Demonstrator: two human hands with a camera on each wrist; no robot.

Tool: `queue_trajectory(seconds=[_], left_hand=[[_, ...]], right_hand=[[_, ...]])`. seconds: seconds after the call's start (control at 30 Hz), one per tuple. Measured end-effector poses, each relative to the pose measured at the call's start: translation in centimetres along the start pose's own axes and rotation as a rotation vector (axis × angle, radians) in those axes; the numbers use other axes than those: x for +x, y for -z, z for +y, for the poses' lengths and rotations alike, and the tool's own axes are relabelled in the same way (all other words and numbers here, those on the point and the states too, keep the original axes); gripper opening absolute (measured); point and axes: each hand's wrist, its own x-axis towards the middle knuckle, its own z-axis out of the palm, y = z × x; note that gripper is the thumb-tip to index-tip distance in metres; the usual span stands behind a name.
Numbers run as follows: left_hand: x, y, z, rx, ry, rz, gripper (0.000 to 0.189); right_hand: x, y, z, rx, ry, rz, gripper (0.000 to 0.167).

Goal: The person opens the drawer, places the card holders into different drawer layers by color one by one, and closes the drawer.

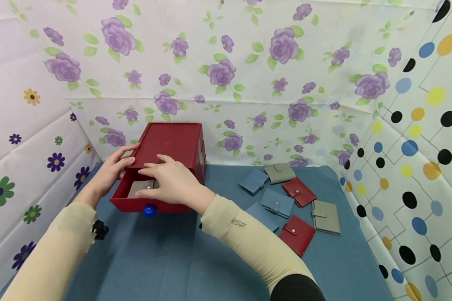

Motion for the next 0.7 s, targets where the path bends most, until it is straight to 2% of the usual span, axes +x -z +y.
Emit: queue_trajectory(seconds=[0.4, 0.7], left_hand=[[-0.2, -0.4, 0.3, -0.002, -0.010, 0.008, 0.062], [-0.3, -0.5, 0.4, 0.003, 0.013, 0.019, 0.063]], right_hand=[[-2.1, 0.3, 0.4, 0.099, -0.024, 0.088, 0.057], [-3.6, 0.5, 1.4, 0.115, -0.062, 0.104, 0.051]])
